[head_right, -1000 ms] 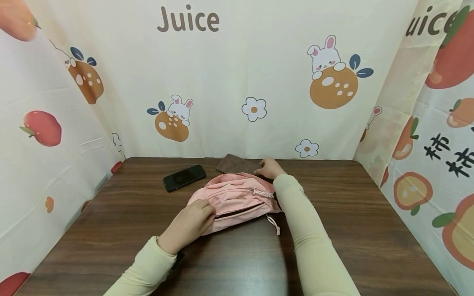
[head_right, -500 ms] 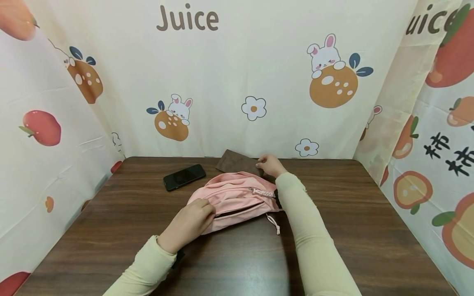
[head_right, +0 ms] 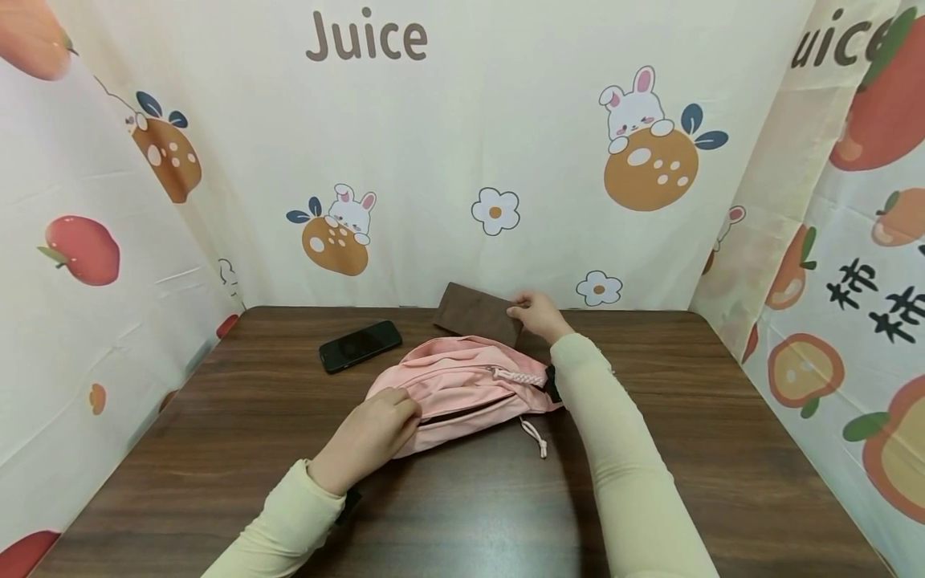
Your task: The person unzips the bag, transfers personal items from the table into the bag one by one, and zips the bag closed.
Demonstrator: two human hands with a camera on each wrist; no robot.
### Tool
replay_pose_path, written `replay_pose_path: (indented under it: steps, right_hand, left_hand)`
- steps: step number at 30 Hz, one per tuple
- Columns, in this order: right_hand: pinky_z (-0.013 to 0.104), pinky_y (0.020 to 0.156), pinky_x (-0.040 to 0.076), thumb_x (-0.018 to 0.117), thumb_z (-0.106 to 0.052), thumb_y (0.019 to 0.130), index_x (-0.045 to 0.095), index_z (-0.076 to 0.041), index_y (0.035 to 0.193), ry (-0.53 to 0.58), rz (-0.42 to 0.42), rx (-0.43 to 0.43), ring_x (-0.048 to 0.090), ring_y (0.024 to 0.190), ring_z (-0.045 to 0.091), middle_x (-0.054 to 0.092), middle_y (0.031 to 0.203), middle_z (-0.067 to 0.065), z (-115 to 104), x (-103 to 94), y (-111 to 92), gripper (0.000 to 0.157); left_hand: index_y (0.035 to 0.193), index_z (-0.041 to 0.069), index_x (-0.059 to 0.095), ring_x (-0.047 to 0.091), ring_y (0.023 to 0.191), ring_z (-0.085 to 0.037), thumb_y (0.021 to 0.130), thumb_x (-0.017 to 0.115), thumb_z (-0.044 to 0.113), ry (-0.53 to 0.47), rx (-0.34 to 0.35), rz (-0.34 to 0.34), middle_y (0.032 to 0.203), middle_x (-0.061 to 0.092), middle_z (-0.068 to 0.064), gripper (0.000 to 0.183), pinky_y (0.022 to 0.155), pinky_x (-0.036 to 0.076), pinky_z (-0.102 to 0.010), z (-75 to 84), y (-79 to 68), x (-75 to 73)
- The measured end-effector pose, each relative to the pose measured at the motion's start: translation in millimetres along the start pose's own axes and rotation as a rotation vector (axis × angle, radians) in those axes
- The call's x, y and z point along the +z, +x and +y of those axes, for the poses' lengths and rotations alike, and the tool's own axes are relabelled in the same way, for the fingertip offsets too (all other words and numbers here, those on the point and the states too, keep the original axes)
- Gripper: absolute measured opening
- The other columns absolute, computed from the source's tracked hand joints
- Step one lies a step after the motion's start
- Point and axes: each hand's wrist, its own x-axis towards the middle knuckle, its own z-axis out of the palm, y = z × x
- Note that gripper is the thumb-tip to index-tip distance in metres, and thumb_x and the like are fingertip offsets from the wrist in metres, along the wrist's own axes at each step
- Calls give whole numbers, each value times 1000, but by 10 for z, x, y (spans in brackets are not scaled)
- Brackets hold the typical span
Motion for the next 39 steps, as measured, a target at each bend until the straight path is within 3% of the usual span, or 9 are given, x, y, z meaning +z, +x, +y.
replay_pose_path:
  steps: [10,15,20,24,29,34,39]
  right_hand:
    - [43,88,50,54,-24,101,53,0,131,6,27,-2,57,104,30,56,132,24,-44,-189,-104,38]
    - [42,87,48,54,-25,101,52,0,132,43,37,2,56,102,28,57,129,23,-63,-289,-178,39]
    - [49,94,45,54,-26,101,50,0,133,96,34,15,54,107,28,55,132,24,-87,-372,-282,42]
    - [49,95,46,55,-28,100,52,-1,132,132,37,24,56,102,21,59,125,20,-114,-409,-382,42]
    - [42,91,47,56,-31,100,53,-2,132,140,32,24,57,92,11,63,117,12,-115,-441,-535,43]
    - [32,82,49,58,-33,98,55,-4,132,130,37,14,58,87,10,65,114,7,-93,-481,-702,44]
    - [35,83,51,60,-38,96,56,-8,132,118,42,20,59,89,10,65,113,2,-94,-516,-872,47]
  left_hand:
    - [71,14,63,58,72,-18,84,71,10,4,-12,-8,71,57,1,16,66,51,-30,7,-9,3]
    - [69,14,62,58,70,-19,84,72,10,4,-9,9,70,57,0,18,65,50,-30,-3,-7,26]
    - [68,14,62,57,68,-19,84,71,9,3,6,33,69,56,0,19,64,49,-29,-17,-2,40]
    - [69,13,63,56,67,-18,82,71,8,-7,11,53,69,56,1,17,64,48,-28,-33,3,34]
    - [73,14,64,56,69,-16,82,72,9,-56,-34,32,72,58,3,13,66,49,-28,-49,6,23]
    - [76,15,67,58,73,-14,83,71,8,-123,-91,14,76,61,5,11,68,51,-28,-51,19,-3]
    - [78,14,67,57,74,-12,84,71,7,-184,-125,0,77,62,5,10,70,51,-27,-55,36,-24]
